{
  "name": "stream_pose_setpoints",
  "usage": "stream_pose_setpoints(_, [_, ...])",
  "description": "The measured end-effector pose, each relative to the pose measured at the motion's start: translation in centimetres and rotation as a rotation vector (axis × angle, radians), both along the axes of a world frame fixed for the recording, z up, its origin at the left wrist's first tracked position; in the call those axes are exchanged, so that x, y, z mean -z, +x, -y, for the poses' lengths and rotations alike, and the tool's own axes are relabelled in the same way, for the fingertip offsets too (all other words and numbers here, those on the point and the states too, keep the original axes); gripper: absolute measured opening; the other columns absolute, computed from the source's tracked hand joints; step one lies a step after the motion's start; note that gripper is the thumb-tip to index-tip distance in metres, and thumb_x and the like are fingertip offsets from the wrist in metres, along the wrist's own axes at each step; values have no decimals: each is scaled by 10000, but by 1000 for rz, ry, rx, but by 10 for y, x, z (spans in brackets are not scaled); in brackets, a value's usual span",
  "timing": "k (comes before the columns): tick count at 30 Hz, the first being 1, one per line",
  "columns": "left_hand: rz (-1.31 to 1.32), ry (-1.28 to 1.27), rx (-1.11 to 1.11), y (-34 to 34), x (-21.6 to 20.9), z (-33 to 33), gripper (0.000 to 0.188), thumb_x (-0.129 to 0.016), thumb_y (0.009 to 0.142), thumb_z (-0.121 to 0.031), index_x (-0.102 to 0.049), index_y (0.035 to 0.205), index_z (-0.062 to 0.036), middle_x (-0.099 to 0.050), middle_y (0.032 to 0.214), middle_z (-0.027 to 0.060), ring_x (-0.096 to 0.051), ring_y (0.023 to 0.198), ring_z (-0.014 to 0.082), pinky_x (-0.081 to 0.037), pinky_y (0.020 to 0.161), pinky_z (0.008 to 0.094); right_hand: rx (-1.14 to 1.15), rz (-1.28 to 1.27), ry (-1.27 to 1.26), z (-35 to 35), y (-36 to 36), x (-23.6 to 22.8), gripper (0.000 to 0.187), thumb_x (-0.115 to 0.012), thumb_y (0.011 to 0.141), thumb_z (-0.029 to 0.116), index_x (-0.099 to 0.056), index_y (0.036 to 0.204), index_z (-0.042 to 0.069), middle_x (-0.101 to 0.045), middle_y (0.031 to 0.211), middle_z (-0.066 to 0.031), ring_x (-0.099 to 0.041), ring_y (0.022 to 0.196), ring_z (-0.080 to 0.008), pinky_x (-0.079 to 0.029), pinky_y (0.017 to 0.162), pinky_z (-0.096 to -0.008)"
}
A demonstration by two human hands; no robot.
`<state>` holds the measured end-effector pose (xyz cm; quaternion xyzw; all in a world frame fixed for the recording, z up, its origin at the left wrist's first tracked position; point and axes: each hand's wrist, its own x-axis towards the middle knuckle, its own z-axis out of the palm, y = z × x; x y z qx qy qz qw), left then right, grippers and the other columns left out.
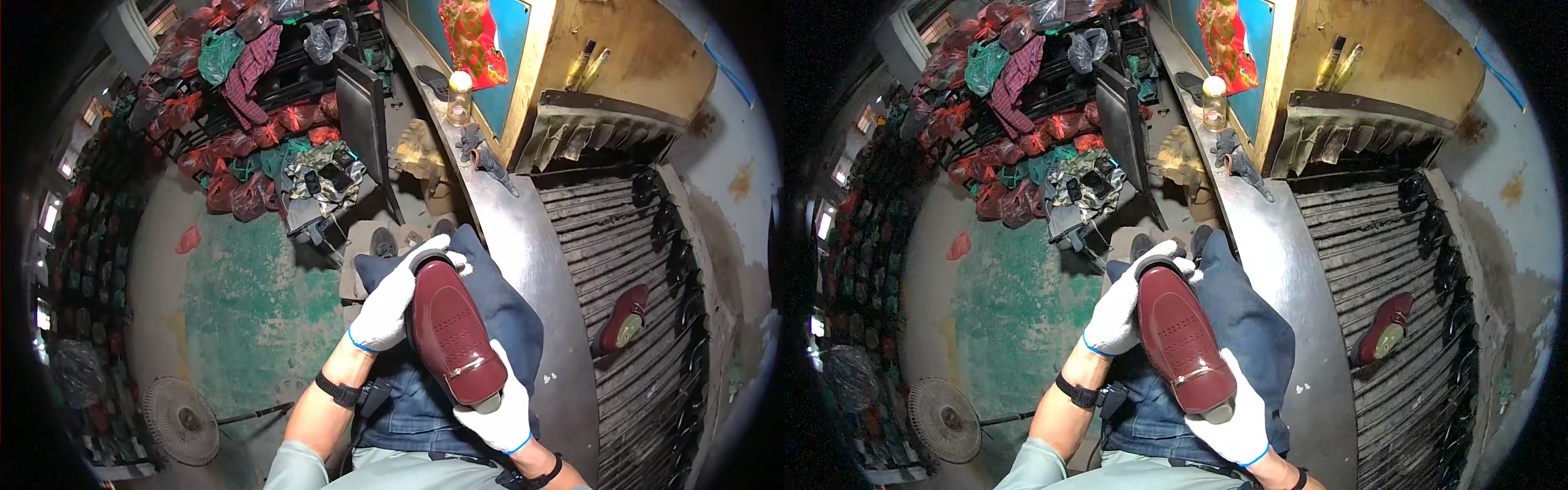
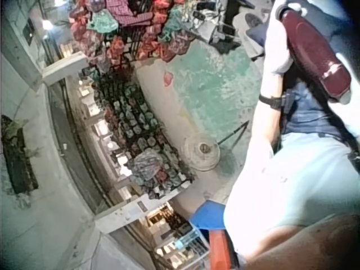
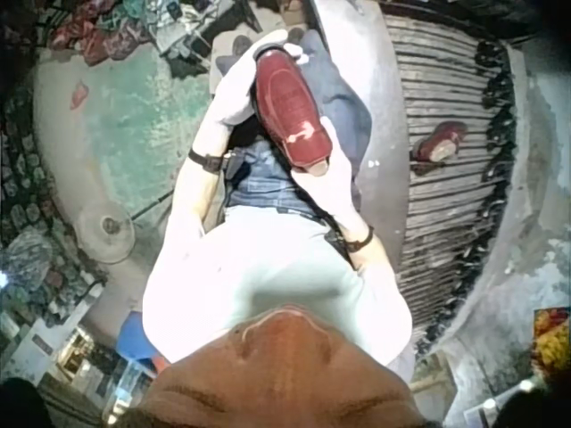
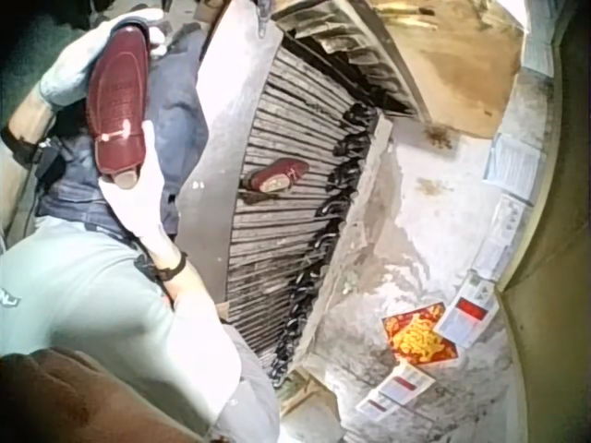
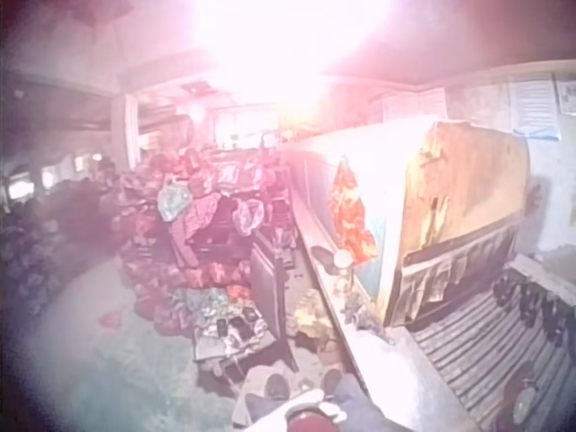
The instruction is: The person polishes a maroon leather shoe using a brush and a cloth. They repeatedly brush the shoe's surface, wipe it with a cloth, and rotate it to access different areas. The shoe is placed on a cloth on their lap during the process.
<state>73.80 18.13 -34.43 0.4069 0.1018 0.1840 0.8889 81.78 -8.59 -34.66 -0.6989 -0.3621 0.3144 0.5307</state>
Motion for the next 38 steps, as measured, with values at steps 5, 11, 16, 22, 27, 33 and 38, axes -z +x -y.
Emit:
stream_pose_setpoints(5, [38,-3,5,-1,3,2,851,-638,1120,-553,-349,1737,-43,-580,1605,166,-540,1527,327,-426,1297,475,6,-38,1,-3,0,-2,1087,-988,753,160,-433,1656,-79,-735,1437,-212,-732,1306,-265,-557,1140,-394])
stream_pose_setpoints(11, [57,39,-14,0,9,0,768,-584,1152,-476,-348,1727,-24,-567,1629,201,-526,1547,399,-423,1308,540,6,-35,11,-6,1,6,1089,-1001,753,171,-440,1650,-86,-734,1443,-214,-735,1305,-266,-557,1144,-392])
stream_pose_setpoints(16, [31,53,-20,0,5,2,917,-690,1075,-549,-332,1729,-14,-547,1644,199,-516,1559,399,-446,1289,549,5,-28,13,-8,3,7,1080,-1002,756,177,-449,1645,-89,-741,1428,-220,-745,1288,-264,-567,1130,-387])
stream_pose_setpoints(22, [-148,254,-68,2,-15,4,1097,-934,891,-408,-343,1715,11,-551,1643,202,-582,1508,382,-529,1221,527,15,-33,14,-13,3,3,1050,-998,765,188,-472,1631,-87,-759,1395,-217,-767,1244,-260,-588,1095,-382])
stream_pose_setpoints(27, [-186,166,-122,5,-15,9,1038,-915,896,-326,-360,1698,31,-556,1640,214,-593,1500,377,-536,1214,516,13,19,14,-20,2,8,1040,-1003,759,205,-494,1619,-82,-773,1356,-218,-788,1197,-265,-609,1051,-382])
stream_pose_setpoints(33, [-235,204,-151,0,-11,0,996,-910,902,-303,-388,1681,34,-559,1644,214,-607,1484,355,-534,1213,491,25,49,12,-27,0,13,1044,-1004,749,205,-501,1624,-63,-772,1316,-208,-801,1147,-289,-621,1016,-387])
stream_pose_setpoints(38, [-272,306,-196,-1,-12,-11,985,-905,917,-275,-376,1706,-17,-528,1688,226,-596,1492,340,-517,1225,466,33,83,14,-35,-1,17,1068,-1005,748,211,-487,1650,-33,-760,1320,-208,-800,1143,-307,-626,998,-388])
